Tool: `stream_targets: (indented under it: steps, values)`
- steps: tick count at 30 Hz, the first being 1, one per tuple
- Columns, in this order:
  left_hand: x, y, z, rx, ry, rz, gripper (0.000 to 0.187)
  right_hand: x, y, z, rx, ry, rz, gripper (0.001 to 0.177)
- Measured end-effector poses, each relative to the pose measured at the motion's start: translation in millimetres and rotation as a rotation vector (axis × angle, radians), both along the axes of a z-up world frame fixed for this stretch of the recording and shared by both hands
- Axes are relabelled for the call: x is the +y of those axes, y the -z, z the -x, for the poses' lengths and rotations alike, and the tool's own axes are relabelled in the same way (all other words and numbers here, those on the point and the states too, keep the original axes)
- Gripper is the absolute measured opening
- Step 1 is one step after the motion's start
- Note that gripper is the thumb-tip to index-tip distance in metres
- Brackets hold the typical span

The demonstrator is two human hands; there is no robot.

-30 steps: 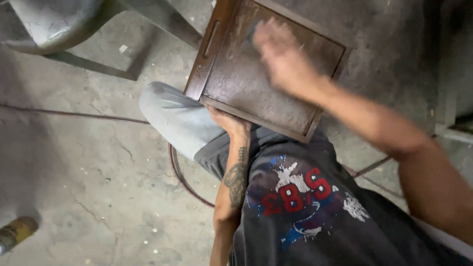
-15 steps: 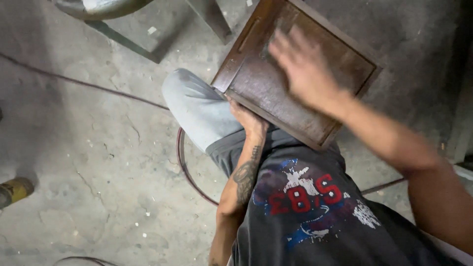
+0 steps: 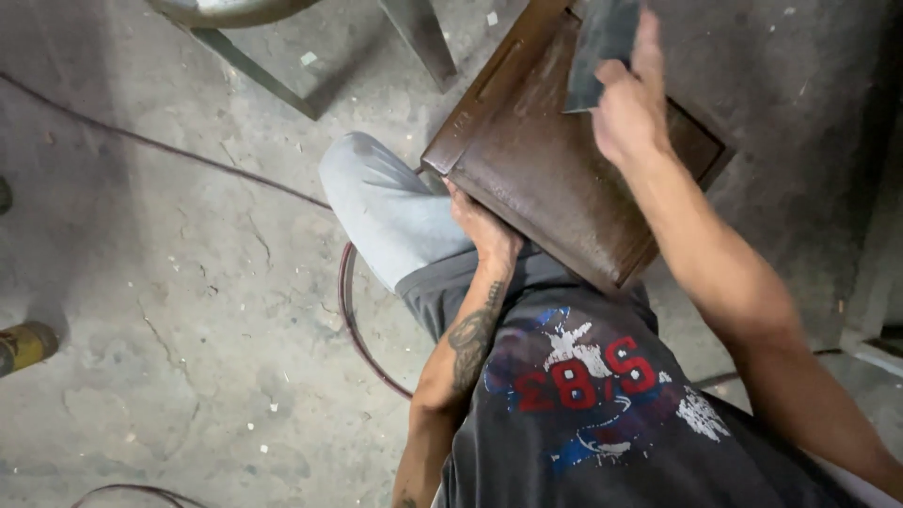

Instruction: Sanding the wooden sides and metal slides of a drawer to smooth the surfaces.

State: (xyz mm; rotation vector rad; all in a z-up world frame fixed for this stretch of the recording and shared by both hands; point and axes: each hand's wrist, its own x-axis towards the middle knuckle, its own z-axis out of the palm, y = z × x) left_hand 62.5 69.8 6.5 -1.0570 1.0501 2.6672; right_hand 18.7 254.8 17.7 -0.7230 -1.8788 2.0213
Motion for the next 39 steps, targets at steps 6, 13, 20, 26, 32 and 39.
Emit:
stream_targets:
  steps: [6, 13, 20, 26, 32, 39]
  values:
    - [-2, 19, -10, 0.133, 0.026, 0.188, 0.042, -78, -46, 13, 0.003, 0.264, 0.609, 0.086]
    - [-11, 56, -3, 0.012, 0.118, 0.190, 0.040, -111, -95, -73, -0.156, -0.428, 0.949, 0.065]
    - [1, 23, -6, 0.182, -0.013, 0.136, 0.035, -74, -118, -48, 0.160, -0.695, -0.859, 0.097]
    - [0, 27, -11, 0.223, 0.037, 0.226, 0.037, -114, -109, -39, 0.125, -0.975, -1.346, 0.065]
    - [-2, 11, -9, 0.166, 0.012, 0.166, 0.027, -80, -121, -11, -0.135, -0.922, -1.222, 0.098]
    - [-3, 7, -13, 0.136, 0.011, 0.065, 0.045, -40, -121, 18, -0.289, -0.721, -1.169, 0.091]
